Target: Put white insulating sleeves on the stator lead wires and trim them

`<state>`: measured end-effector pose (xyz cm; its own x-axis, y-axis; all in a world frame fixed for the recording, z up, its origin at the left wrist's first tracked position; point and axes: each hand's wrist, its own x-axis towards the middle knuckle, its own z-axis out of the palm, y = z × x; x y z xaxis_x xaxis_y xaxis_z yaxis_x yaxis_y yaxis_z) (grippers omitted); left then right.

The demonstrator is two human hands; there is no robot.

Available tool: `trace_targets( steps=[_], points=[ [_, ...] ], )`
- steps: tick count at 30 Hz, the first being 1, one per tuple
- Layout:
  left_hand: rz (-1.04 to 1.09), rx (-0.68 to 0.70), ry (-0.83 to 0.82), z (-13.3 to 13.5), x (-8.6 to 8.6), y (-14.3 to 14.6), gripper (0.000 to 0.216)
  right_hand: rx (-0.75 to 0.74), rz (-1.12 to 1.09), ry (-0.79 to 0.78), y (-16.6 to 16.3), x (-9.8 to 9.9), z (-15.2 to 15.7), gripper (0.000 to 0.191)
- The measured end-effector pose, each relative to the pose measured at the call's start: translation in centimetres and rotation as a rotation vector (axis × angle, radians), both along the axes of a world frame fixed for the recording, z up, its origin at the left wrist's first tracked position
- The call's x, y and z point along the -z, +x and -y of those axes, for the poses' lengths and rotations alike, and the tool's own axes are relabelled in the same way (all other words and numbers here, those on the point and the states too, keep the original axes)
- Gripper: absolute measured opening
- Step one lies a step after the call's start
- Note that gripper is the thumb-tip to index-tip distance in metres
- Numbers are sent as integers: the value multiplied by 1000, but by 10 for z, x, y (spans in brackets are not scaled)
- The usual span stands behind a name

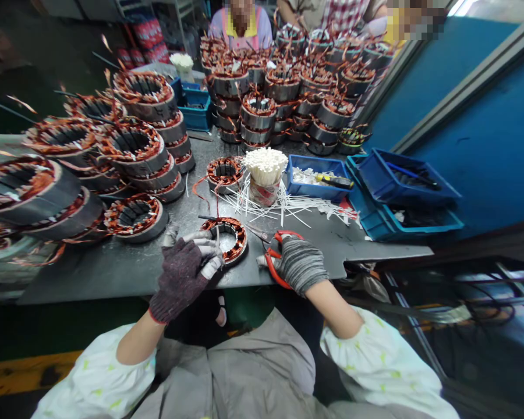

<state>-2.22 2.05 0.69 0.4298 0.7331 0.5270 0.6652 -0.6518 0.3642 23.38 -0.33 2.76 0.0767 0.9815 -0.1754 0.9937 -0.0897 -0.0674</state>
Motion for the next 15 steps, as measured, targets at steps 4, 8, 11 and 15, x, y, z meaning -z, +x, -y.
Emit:
trace_targets(
  steps=[4,8,11,15],
  points=[
    [-11,8,4,0,1,-1,9,5,-2,17,-12,3,-14,72],
    [20,18,5,1,0,-1,9,-18,9,-55,-10,-4,-18,58],
    [89,8,-35,2,1,-4,17,-44,22,-57,-2,-11,-7,55],
    [154,-72,-93,1,6,-8,30,-164,89,-111,-9,-26,10,65]
  ],
)
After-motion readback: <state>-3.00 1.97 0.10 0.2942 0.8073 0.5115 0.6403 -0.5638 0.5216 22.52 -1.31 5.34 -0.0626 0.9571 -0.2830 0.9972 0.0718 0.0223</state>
